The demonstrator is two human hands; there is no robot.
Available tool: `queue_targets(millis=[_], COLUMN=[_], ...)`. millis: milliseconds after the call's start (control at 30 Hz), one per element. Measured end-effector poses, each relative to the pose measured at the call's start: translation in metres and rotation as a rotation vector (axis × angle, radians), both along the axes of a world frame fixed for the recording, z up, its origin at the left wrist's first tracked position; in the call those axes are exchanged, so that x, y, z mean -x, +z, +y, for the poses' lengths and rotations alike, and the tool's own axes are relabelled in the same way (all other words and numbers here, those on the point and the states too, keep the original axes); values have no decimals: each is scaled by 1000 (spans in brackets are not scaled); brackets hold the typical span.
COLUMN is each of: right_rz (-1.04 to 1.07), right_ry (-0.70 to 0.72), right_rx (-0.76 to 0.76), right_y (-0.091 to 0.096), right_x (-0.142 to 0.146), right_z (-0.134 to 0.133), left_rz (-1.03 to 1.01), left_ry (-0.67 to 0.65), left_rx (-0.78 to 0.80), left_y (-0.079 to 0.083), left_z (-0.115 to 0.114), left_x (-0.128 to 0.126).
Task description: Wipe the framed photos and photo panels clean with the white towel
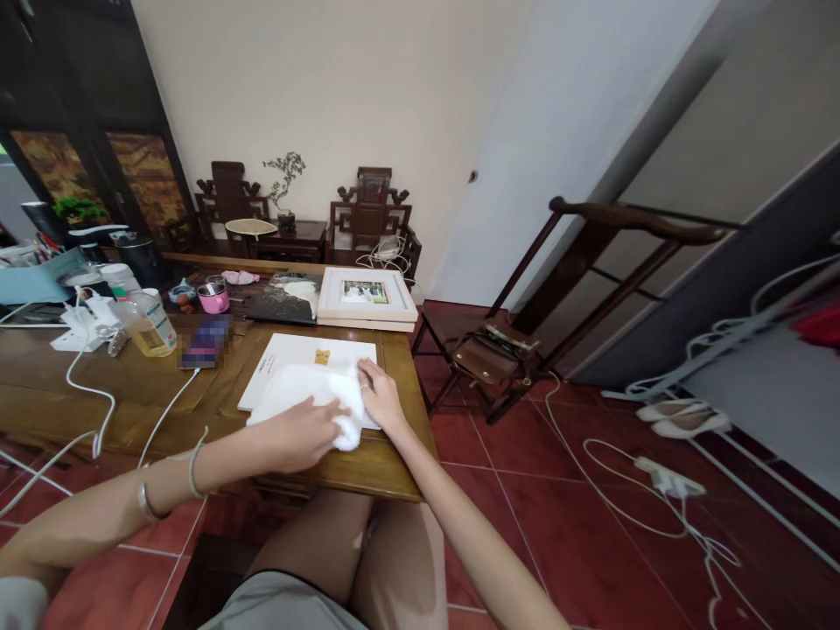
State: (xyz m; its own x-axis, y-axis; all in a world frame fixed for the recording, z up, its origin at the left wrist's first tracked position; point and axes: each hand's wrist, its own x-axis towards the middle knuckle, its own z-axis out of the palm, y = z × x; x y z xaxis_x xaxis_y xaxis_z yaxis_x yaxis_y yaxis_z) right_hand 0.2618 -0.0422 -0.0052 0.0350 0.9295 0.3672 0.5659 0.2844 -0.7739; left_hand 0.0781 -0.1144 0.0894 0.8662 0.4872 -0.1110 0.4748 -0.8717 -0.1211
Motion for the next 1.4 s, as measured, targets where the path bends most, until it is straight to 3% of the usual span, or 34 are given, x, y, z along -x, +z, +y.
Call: queue_targets(millis=[167,267,367,500,667,767,867,1033,1133,1233,1400], right_rz=[-162,-191,-218,-251,-234,-220,-218,-232,-221,-209,-214], right_ry=[17,20,26,-8,47,55,51,74,83,55,49], right_rx=[-69,-83,-93,-50,-80,-80,-79,-82,-89,-86,-82], right_y=[-6,-5,-3,-1,-1,-3,-4,-5,-7,-8,-7], right_x=[1,1,1,1,1,1,1,-1,-3,-2,-2], right_z=[3,2,1,-1,0,1,2,2,3,4,2], left_rz=[9,-96,-270,-344,-210,-146,-40,62,73,37,-37], left_ry=[140,135,49,-101,138,201,182,87,66,119,247], left_rx=[41,85,122,161,-3,-56,-105,-63,3,21,60], left_y=[0,-4,-10,-21,-32,-31,-25,-10,-5,-8,-16], left_z=[76,115,134,136,138,133,102,16,-4,21,103], left_x=[-2,-12,-28,-47,-32,-14,-6,-1,4,6,1])
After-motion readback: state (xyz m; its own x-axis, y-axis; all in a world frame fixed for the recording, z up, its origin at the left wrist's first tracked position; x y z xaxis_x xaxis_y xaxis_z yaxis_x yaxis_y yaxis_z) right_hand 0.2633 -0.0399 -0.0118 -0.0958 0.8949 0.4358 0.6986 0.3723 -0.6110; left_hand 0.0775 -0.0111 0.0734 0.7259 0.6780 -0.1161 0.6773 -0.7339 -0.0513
